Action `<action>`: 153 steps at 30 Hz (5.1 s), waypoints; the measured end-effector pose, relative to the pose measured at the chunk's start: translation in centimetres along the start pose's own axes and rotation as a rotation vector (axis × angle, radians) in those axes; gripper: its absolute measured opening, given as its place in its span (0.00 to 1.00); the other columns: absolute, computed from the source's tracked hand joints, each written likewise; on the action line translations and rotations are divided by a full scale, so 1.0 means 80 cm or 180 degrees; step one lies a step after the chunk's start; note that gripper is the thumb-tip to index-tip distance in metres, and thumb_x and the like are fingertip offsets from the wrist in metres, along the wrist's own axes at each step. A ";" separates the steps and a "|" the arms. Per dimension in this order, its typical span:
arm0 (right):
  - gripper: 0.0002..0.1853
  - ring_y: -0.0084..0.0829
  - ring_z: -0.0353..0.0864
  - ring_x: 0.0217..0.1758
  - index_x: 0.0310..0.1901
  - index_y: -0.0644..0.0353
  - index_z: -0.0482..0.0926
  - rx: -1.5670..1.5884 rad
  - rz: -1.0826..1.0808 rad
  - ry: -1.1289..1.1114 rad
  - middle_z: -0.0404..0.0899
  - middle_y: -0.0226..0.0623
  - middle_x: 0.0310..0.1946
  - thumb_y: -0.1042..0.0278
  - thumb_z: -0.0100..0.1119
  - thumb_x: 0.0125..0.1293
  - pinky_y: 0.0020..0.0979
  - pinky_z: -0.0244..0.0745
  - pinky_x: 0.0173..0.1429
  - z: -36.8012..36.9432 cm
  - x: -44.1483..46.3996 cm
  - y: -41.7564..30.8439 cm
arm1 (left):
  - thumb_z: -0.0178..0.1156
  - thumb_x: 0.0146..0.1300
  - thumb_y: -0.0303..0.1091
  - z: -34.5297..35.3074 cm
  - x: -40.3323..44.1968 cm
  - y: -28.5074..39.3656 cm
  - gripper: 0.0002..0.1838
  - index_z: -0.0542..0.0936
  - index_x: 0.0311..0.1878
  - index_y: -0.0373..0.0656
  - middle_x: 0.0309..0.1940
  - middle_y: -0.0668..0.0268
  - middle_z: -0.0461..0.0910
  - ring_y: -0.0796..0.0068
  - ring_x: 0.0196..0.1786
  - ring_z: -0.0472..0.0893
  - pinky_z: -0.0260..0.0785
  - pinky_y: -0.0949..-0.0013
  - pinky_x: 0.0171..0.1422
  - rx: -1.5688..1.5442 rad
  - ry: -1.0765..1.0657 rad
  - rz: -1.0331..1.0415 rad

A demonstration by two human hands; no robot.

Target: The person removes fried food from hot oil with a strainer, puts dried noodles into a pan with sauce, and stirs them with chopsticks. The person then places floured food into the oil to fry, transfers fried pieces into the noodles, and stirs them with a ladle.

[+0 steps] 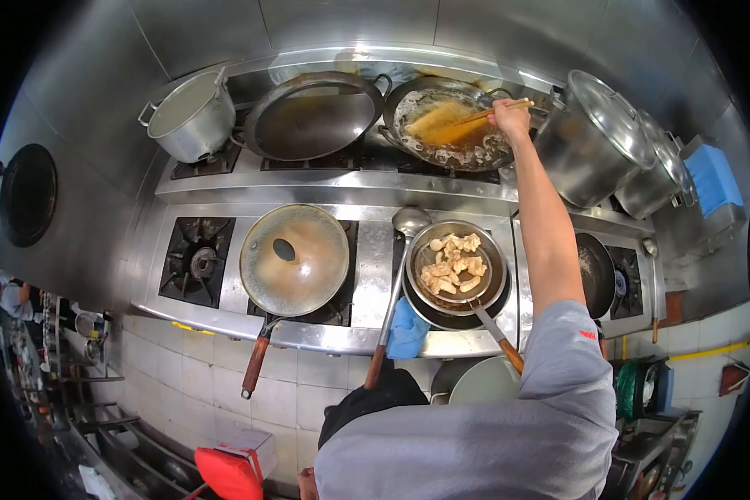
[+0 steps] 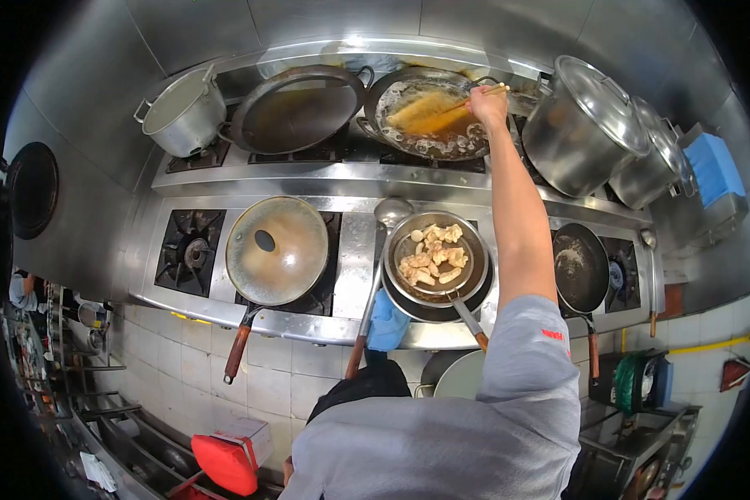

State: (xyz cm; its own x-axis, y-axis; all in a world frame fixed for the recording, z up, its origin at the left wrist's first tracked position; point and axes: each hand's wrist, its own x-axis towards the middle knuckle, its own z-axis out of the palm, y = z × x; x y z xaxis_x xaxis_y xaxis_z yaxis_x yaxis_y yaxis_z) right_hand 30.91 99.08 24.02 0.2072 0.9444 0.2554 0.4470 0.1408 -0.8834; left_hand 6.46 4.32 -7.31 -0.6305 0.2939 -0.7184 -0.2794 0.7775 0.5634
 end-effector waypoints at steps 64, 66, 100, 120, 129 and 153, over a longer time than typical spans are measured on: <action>0.12 0.32 0.86 0.26 0.35 0.74 0.78 0.0011 0.0145 -0.0050 0.83 0.47 0.28 0.70 0.59 0.61 0.29 0.84 0.30 -0.021 0.009 -0.038 | 0.57 0.65 0.30 -0.001 0.045 -0.007 0.07 0.78 0.38 0.36 0.27 0.70 0.76 0.79 0.29 0.72 0.68 0.72 0.35 -0.0264 -0.0131 0.0155; 0.10 0.31 0.86 0.26 0.35 0.73 0.77 0.0119 0.0197 -0.0016 0.83 0.46 0.28 0.71 0.59 0.62 0.28 0.83 0.28 -0.016 0.000 -0.036 | 0.57 0.65 0.28 0.002 0.043 0.013 0.05 0.78 0.37 0.36 0.26 0.70 0.75 0.79 0.28 0.72 0.68 0.73 0.34 -0.0251 -0.0058 0.0057; 0.11 0.21 0.80 0.26 0.42 0.62 0.83 0.0185 -0.0287 0.0023 0.82 0.35 0.29 0.63 0.60 0.66 0.22 0.78 0.30 -0.089 -0.023 0.008 | 0.49 0.63 0.19 -0.001 0.061 0.015 0.08 0.78 0.40 0.32 0.29 0.63 0.80 0.78 0.32 0.78 0.73 0.74 0.39 -0.0144 -0.0129 0.0224; 0.10 0.28 0.85 0.27 0.36 0.62 0.82 -0.0211 -0.0297 -0.0260 0.84 0.39 0.25 0.65 0.58 0.61 0.30 0.81 0.34 -0.019 -0.037 -0.047 | 0.53 0.63 0.25 -0.017 0.044 0.060 0.08 0.77 0.43 0.34 0.24 0.66 0.79 0.80 0.24 0.76 0.67 0.75 0.26 -0.0037 -0.0074 0.0210; 0.10 0.23 0.83 0.27 0.41 0.60 0.83 -0.0414 -0.0394 -0.0014 0.83 0.35 0.27 0.66 0.57 0.64 0.26 0.80 0.32 -0.102 -0.071 -0.054 | 0.50 0.66 0.25 -0.026 0.047 -0.010 0.08 0.79 0.38 0.32 0.27 0.64 0.79 0.77 0.28 0.76 0.70 0.73 0.34 -0.0237 -0.0324 -0.0024; 0.07 0.25 0.81 0.28 0.36 0.62 0.75 0.1957 -0.0403 0.1426 0.79 0.36 0.28 0.69 0.63 0.64 0.25 0.79 0.32 -0.295 -0.401 -0.084 | 0.50 0.60 0.26 -0.228 0.317 0.052 0.09 0.78 0.40 0.38 0.25 0.61 0.79 0.73 0.24 0.79 0.70 0.71 0.21 0.0920 -0.1153 0.0230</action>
State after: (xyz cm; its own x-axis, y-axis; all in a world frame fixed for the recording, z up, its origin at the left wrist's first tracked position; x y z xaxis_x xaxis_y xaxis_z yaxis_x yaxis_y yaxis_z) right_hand 41.75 60.83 31.05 0.5779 0.7179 0.3881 -0.0458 0.5034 -0.8629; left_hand -23.92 4.88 -15.71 -0.3333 0.4882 -0.8066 0.0014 0.8558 0.5173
